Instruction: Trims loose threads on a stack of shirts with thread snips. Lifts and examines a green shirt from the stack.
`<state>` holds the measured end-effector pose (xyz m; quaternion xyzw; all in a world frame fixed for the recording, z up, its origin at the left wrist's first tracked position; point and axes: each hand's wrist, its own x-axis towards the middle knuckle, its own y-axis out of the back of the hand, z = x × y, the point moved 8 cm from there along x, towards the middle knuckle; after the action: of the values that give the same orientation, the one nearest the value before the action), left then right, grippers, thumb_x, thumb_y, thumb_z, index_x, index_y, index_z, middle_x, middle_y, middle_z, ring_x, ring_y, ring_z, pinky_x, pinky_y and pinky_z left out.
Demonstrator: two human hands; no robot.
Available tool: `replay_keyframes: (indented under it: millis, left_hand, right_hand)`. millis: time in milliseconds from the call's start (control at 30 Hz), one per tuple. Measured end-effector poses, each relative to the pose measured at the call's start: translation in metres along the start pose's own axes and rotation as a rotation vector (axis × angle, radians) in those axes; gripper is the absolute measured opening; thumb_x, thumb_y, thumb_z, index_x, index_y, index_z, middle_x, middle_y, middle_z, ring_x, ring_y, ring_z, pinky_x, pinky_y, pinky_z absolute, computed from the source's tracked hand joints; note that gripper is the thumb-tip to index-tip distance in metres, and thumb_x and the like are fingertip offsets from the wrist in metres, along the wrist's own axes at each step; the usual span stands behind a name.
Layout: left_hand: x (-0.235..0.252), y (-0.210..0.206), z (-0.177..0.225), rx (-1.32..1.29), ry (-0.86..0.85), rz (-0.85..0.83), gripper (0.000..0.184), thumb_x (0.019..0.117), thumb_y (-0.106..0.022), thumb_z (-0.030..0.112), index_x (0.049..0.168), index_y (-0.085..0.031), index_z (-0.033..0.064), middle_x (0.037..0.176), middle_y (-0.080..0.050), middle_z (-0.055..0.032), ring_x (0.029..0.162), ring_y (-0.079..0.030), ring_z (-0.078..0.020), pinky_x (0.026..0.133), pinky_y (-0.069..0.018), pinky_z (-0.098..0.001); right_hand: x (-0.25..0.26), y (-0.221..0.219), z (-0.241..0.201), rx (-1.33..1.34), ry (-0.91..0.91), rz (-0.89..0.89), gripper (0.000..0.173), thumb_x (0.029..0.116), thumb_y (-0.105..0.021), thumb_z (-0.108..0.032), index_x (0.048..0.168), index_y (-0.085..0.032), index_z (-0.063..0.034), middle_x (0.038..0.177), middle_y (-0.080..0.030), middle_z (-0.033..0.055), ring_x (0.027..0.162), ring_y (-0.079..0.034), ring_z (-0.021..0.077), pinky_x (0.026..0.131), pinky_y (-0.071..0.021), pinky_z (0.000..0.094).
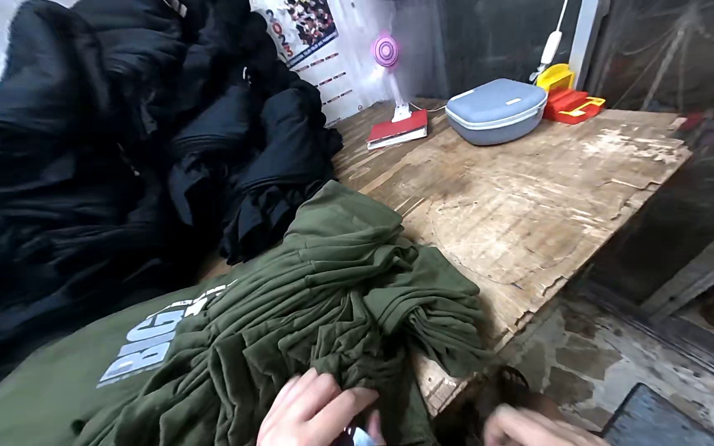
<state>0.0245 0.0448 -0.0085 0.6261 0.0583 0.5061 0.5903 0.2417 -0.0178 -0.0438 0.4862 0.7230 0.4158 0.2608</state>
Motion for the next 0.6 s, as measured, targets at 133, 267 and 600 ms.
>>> replay_keyframes:
  millis: [133, 267, 600]
  left_hand:
    - [0.006, 0.006, -0.002, 0.164, 0.135, 0.017, 0.014, 0.0779, -0.076, 0.02, 0.091, -0.075, 0.0154, 0.077, -0.064, -0.0037, 0.075, -0.063, -0.0236, 0.067, -0.0515, -0.0431]
    - [0.005, 0.006, 0.005, 0.292, -0.008, 0.148, 0.013, 0.0879, -0.066, 0.013, 0.096, -0.075, 0.0103, 0.071, -0.061, -0.0054, 0.072, -0.06, -0.0253, 0.07, -0.0463, -0.0425]
    - [-0.001, -0.012, 0.034, 0.18, 0.123, -0.134, 0.027, 0.0975, -0.067, 0.03, 0.12, -0.077, 0.0183, 0.098, -0.073, -0.0083, 0.089, -0.065, -0.0306, 0.075, -0.0493, -0.0474]
  right_hand:
    - [0.031, -0.009, -0.034, 0.147, 0.135, 0.539, 0.024, 0.0946, -0.074, -0.036, 0.107, -0.082, -0.0164, 0.085, -0.067, 0.0088, 0.078, -0.066, 0.0224, 0.065, -0.0567, 0.0369]
    - [0.03, -0.033, -0.023, 0.154, 0.13, 0.578, 0.012, 0.0946, -0.072, -0.022, 0.092, -0.082, -0.0158, 0.072, -0.064, 0.0058, 0.067, -0.064, 0.0208, 0.057, -0.0533, 0.0375]
    - [0.014, -0.011, -0.007, 0.17, -0.052, 0.612, 0.034, 0.0891, -0.08, -0.039, 0.109, -0.08, -0.0118, 0.09, -0.069, 0.0105, 0.08, -0.067, 0.0216, 0.069, -0.0582, 0.0366]
